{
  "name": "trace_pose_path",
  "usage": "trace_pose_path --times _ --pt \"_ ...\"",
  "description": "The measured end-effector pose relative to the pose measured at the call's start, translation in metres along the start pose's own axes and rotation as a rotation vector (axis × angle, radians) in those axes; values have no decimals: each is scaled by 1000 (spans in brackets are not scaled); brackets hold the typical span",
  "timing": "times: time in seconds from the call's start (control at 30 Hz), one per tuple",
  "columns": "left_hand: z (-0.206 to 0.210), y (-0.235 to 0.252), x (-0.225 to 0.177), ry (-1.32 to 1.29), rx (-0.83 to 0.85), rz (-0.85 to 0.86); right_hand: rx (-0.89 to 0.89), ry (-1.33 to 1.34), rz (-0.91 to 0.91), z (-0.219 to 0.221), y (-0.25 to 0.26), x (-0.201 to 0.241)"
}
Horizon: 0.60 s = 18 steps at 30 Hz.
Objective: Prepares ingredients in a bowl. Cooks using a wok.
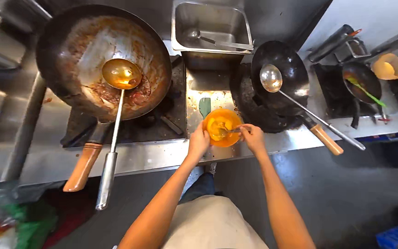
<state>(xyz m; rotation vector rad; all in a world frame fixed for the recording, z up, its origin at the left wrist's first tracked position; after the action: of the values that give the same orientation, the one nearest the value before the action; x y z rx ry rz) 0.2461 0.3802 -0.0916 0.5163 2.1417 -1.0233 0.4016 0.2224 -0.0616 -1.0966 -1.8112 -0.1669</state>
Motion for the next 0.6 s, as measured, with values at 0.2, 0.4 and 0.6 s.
trace_pose_path --times 0.2,0.4,0.6 --pt "-3 12 -6 -20 -84 15 102 -75 -62 -14 23 9" --pt "5 21 3 -189 -94 3 254 -66 -44 -19 64 13" --pt "21 3 13 -304 -247 -31 385 -188 -191 -23 76 27"
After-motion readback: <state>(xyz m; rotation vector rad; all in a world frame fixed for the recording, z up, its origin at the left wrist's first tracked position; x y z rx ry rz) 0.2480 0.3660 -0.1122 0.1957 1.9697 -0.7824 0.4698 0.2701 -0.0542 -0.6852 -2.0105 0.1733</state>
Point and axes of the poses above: each hand's wrist, its own y-axis towards the middle knuckle, its own z-axis out of the palm, x = y × z, the point moved 4 cm from there along y, towards the middle knuckle, and after that the axes turned 3 degrees about x, right-handed, at the moved point
